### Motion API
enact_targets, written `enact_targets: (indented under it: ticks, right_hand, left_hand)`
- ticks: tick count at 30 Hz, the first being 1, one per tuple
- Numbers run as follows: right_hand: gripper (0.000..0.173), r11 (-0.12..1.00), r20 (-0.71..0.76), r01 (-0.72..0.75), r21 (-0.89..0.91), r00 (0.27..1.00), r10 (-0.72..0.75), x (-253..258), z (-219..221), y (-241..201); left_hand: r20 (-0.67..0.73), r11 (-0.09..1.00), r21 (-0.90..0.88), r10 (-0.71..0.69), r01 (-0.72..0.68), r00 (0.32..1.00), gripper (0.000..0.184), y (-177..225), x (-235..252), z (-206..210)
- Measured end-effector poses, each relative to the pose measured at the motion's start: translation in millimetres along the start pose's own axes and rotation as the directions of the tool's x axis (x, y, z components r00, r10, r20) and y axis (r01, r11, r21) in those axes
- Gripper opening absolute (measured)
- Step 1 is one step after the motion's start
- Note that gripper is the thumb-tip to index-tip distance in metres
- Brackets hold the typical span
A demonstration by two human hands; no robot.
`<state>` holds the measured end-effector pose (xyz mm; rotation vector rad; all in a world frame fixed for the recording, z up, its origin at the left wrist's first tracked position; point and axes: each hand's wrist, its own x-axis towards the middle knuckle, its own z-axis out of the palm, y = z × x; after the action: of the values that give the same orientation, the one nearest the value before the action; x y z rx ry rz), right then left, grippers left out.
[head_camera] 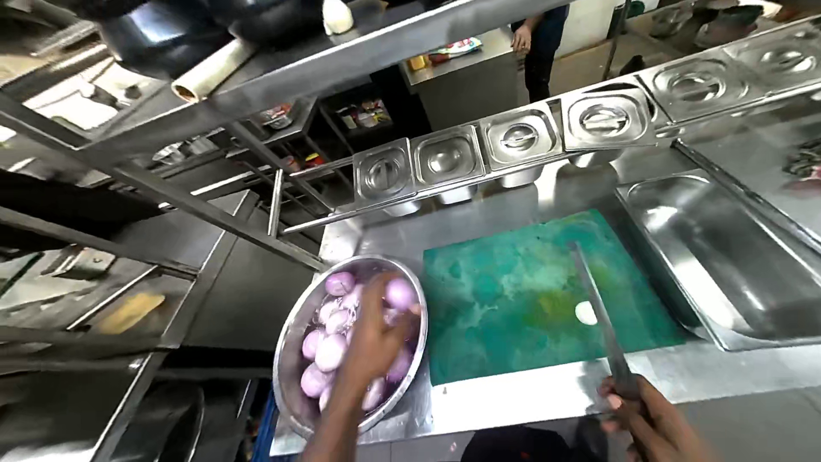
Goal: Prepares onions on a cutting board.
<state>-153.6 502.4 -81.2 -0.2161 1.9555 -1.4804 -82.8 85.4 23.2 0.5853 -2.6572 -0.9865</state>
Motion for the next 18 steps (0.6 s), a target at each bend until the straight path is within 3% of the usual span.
enact_targets:
  ticks: [3,7,15,18]
  right_hand:
    - [0.046,0.881,0.011,0.076,-0.467,0.997,-0.080,4,12,4]
    - [0.041,0.690,-0.034,-0.057,-0.722,0.998,0.047,-2,32,7]
    - [0.040,0.606,-0.008,-0.091,-0.790,0.990,0.139,-1,46,18]
    - [0.033,0.589,-0.042,-0.059,-0.806,0.998,0.042,-6,49,15]
  left_hand:
    - [0.059,0.941,-0.230,0.267,-0.247,0.962,0.056,20,-10,90]
    - [0.129,0.903,-0.375,0.273,-0.208,0.953,0.059,13,-24,172]
    - [0.213,0.923,-0.336,0.266,-0.185,0.940,0.049,6,-13,185]
    - [0.251,0.930,-0.323,0.265,-0.177,0.931,0.049,10,-7,183]
